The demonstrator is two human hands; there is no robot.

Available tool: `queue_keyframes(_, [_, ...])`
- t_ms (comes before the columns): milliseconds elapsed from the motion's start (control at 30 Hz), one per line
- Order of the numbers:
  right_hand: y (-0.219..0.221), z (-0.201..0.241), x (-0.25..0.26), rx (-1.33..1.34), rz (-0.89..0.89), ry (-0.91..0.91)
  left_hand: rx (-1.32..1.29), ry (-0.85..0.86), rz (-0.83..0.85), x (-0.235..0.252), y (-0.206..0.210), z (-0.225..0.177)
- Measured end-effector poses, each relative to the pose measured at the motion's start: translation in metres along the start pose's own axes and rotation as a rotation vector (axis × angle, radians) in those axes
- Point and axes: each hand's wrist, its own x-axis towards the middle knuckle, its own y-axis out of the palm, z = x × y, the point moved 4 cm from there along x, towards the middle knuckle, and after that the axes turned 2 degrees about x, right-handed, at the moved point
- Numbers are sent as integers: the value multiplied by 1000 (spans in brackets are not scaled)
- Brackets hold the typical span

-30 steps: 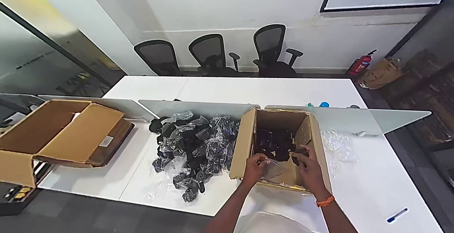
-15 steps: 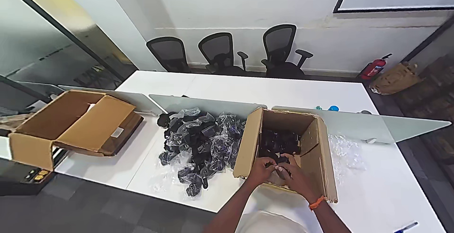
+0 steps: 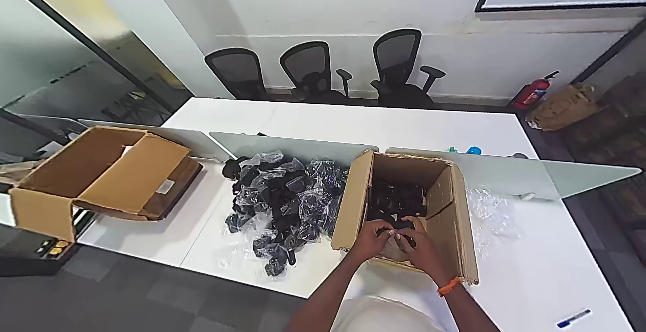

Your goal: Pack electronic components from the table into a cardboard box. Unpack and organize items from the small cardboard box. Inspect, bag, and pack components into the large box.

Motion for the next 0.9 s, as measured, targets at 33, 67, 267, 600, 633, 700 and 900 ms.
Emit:
queue_keyframes(33, [1,-2,1,-10,7,10,16,-4,-12,-1,0,-1])
queue_keyframes(67, [2,-4,1,-16,13,15,30,-13,-23,-1,0,-2])
queue_keyframes(267, [-1,-2,0,18,-3,-14,93,-51,-19,1,2,0])
queue_keyframes(600, [0,-2,-1,71,30,3,143,-74,62,-1,7,1])
queue_keyframes(633, [0,-2,-2,71,32,8,147,-74,61,-2,8,1])
queue_keyframes(700, [1,-4,-2,75,25,12,152,-79,57,-3,8,1])
queue_keyframes(900, [2,-5,-3,90,36,48,104,-128,-38,-3,3,3])
